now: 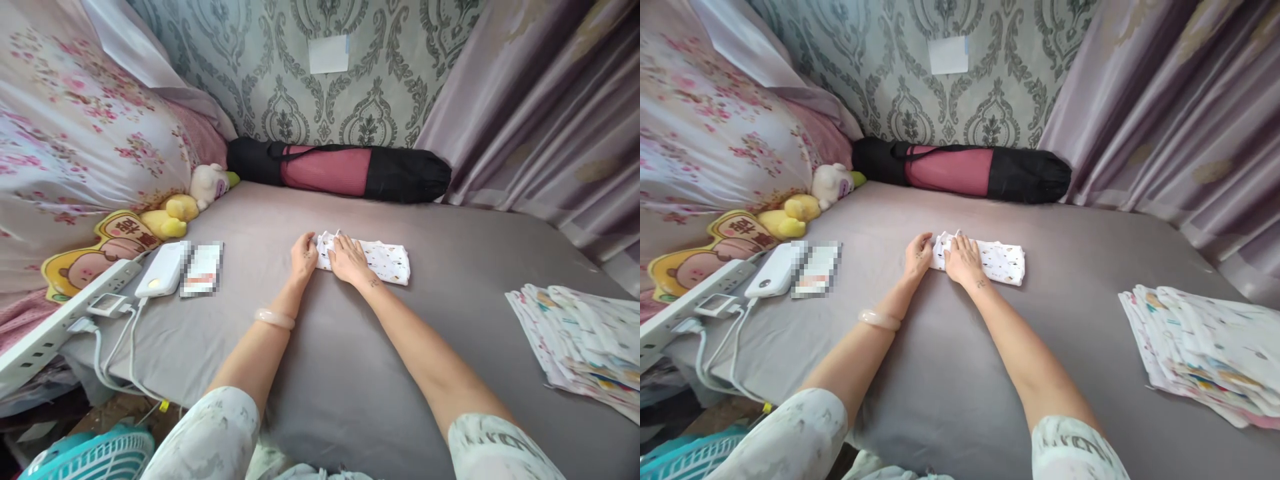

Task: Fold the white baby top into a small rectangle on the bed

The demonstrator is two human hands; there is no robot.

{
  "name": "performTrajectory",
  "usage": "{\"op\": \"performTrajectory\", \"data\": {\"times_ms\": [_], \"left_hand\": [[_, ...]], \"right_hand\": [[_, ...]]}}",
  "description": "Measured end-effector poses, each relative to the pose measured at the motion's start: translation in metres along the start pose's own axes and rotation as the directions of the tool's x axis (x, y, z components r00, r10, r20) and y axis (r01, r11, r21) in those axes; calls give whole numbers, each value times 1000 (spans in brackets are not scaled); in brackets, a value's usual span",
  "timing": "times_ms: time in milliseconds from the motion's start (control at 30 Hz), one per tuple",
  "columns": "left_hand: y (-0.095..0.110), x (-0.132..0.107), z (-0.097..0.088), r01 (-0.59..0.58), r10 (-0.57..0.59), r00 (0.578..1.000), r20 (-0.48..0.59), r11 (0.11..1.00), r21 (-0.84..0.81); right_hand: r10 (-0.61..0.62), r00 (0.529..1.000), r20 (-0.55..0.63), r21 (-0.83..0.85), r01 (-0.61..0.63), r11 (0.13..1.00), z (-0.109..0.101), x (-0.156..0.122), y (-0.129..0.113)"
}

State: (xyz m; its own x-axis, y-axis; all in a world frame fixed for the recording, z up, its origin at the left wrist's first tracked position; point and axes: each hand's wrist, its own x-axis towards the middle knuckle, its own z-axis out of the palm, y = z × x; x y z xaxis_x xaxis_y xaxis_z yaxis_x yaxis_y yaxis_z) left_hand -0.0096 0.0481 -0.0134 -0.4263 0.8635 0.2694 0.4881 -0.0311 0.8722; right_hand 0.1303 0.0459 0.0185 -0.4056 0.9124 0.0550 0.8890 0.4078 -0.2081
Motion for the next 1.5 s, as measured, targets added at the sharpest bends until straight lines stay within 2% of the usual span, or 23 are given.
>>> {"op": "performTrajectory", "data": {"times_ms": [100,200,300,433,500,667,800,1000,1133,1200,1333,1500], "left_hand": [[-3,4,-1,48,-70,994,-81,967,-249],[-2,6,-4,115,-173,981,-86,880,-460],[2,5,-5,176,-261,962,-80,817,-550],[6,6,-8,226,-358,931,-76,727,-648],[8,8,-11,255,-405,914,-36,640,-725],[14,13,-20,369,-470,864,182,344,-864],[14,14,-24,416,-510,821,256,229,-880],[17,14,-27,452,-531,791,305,171,-875],[21,13,-31,470,-524,789,320,181,-864],[21,12,-32,474,-513,795,325,191,-860],[18,13,-30,475,-474,814,336,209,-855],[12,16,-26,493,-491,802,340,222,-841]], "right_hand": [[-1,1000,-14,21,1,1000,7,5,-9],[14,999,-44,18,-13,1000,15,6,-12],[5,998,-55,6,-4,1000,17,5,-12],[6,1000,-3,11,-6,1000,10,7,-11],[12,1000,10,20,-12,1000,6,9,-14],[-23,998,-63,41,26,999,6,12,-30],[-9,998,-67,42,12,999,18,11,-39],[2,996,-93,40,2,999,23,11,-41],[-32,1000,2,96,31,995,9,10,-35],[-46,999,11,106,45,993,-1,6,-25],[18,1000,-12,38,-18,999,-14,-9,6],[43,999,25,-25,-42,999,-7,-23,29]]}}
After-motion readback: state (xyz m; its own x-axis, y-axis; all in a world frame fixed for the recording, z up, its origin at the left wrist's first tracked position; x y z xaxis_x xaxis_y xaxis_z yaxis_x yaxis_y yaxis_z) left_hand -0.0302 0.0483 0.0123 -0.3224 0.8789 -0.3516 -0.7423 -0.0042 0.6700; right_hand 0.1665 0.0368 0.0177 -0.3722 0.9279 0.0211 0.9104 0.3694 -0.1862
